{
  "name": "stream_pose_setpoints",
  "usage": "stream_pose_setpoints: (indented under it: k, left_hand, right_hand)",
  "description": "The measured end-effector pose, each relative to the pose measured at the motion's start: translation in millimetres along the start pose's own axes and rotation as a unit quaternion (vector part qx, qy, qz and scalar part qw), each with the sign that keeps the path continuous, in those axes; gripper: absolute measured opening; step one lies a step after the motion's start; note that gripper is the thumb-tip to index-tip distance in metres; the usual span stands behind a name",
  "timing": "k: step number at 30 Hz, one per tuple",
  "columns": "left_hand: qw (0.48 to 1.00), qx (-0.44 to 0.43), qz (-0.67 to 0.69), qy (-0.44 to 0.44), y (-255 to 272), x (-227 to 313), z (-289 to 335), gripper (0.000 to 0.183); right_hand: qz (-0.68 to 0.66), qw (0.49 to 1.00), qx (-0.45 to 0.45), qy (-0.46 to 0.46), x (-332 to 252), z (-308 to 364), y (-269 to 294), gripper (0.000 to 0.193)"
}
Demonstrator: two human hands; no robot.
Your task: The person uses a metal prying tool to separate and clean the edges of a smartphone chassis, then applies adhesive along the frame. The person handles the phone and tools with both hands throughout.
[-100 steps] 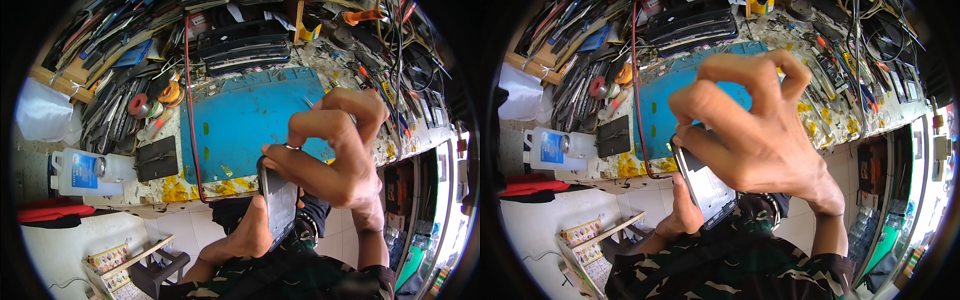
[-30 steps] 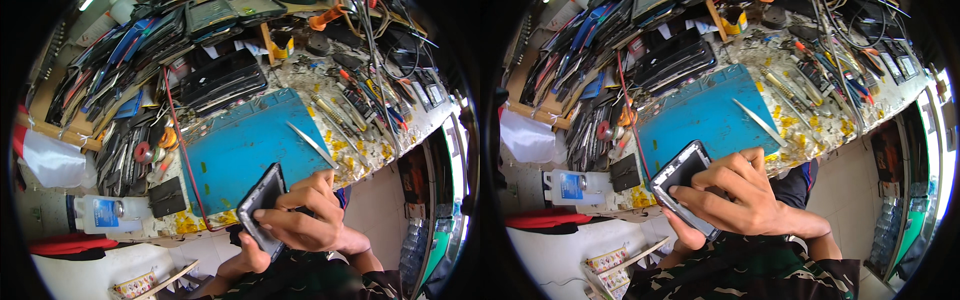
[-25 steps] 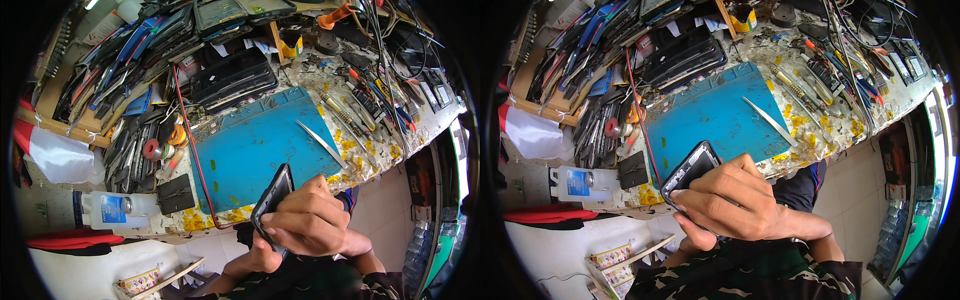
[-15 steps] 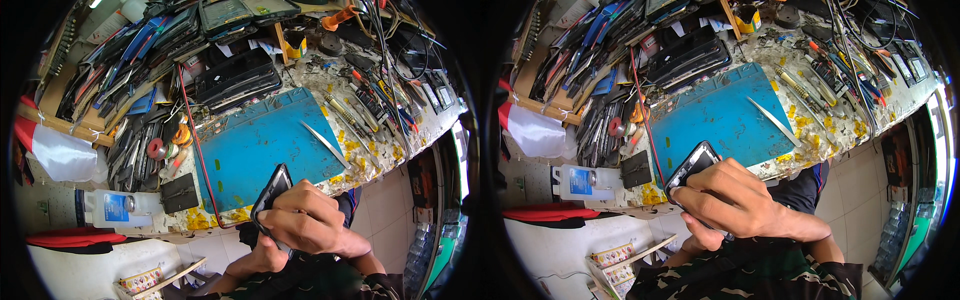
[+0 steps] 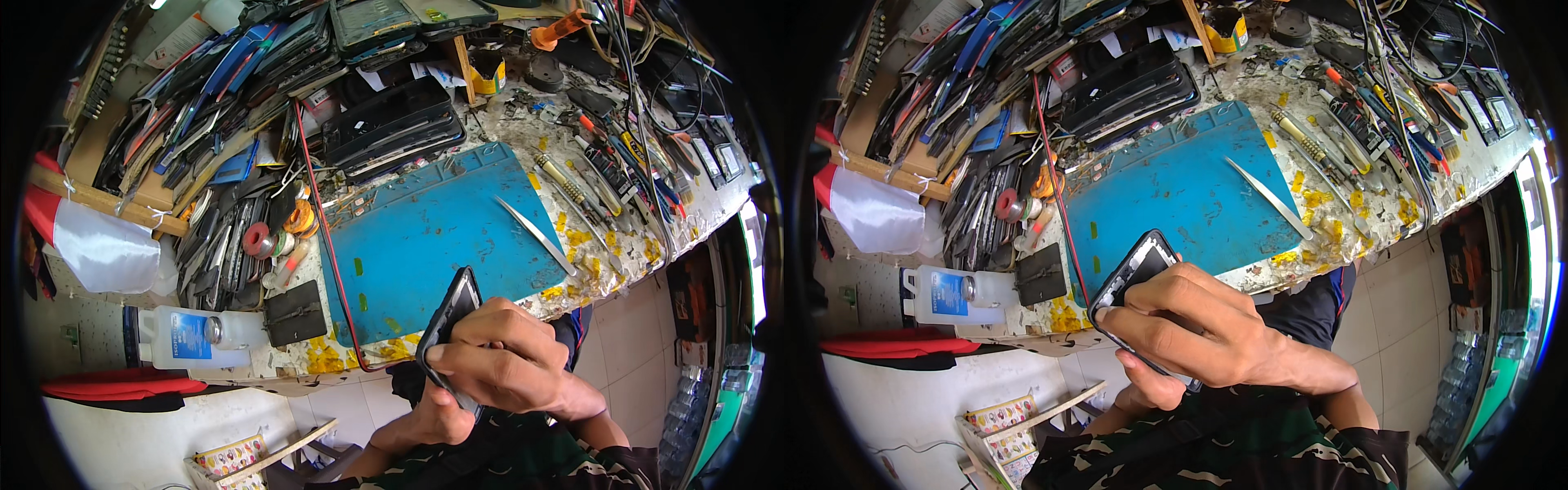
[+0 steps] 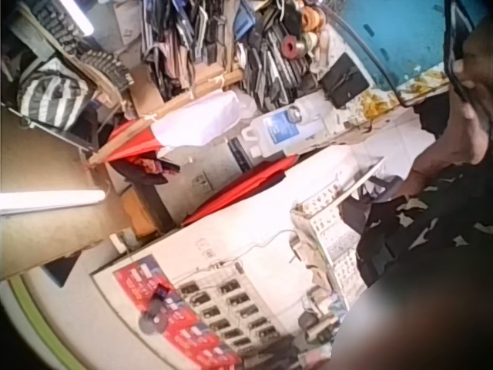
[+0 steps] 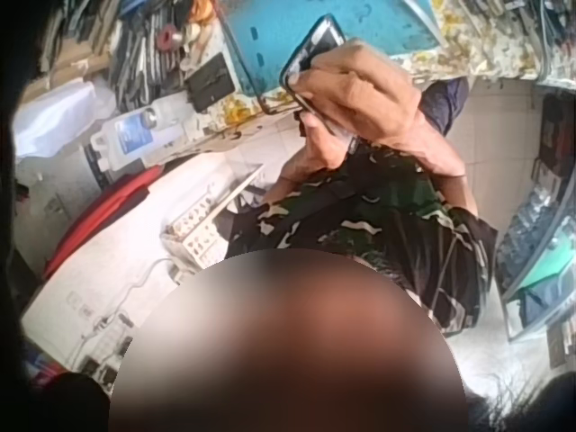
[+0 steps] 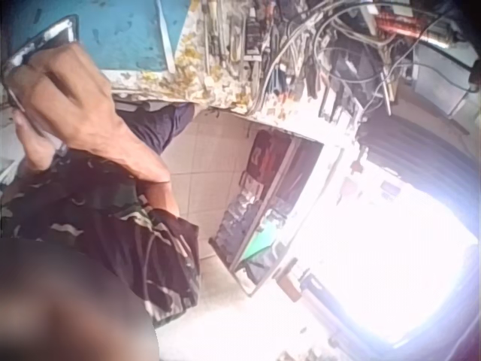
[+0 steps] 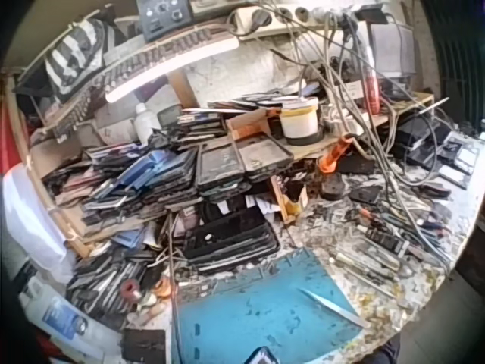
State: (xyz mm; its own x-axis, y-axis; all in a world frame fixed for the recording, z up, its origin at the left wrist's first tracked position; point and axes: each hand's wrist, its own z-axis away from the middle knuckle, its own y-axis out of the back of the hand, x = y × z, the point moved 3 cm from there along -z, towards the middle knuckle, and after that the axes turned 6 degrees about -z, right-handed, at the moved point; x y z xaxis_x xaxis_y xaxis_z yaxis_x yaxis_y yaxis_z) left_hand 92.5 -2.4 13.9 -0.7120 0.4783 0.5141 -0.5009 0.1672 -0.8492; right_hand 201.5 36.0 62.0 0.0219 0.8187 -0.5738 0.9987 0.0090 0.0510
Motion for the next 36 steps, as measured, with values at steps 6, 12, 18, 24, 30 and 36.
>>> stream_pose_setpoints:
  k: [6,12,18,24,30,36]
  left_hand:
    - [1.0,0.001,-0.01,-0.004,1.2,0.1,1.4,0.024]
    - [1.0,0.003,-0.014,-0.006,1.2,-0.3,3.9,0.025]
    - [1.0,0.005,-0.018,-0.009,1.8,-0.9,6.5,0.025]
    - [1.0,0.007,-0.023,-0.014,2.4,-0.9,7.9,0.026]
    - [0.999,0.008,-0.027,-0.019,3.5,-2.3,7.0,0.027]
    - [0.998,0.01,-0.039,-0.041,2.8,1.3,1.6,0.028]
  right_hand:
    - [0.011,1.0,-0.023,0.002,1.3,1.8,-1.4,0.039]
    - [0.002,1.0,0.009,0.009,0.8,2.7,-3.5,0.037]
    - [-0.002,0.999,-0.035,0.002,-0.9,0.4,-4.7,0.038]
    - [-0.003,1.0,-0.002,0.011,-2.4,-1.5,-5.4,0.037]
    - [-0.006,0.999,-0.039,-0.003,-0.6,0.5,-3.9,0.036]
    - [-0.038,0.999,-0.027,0.005,-2.0,-2.8,-5.4,0.031]
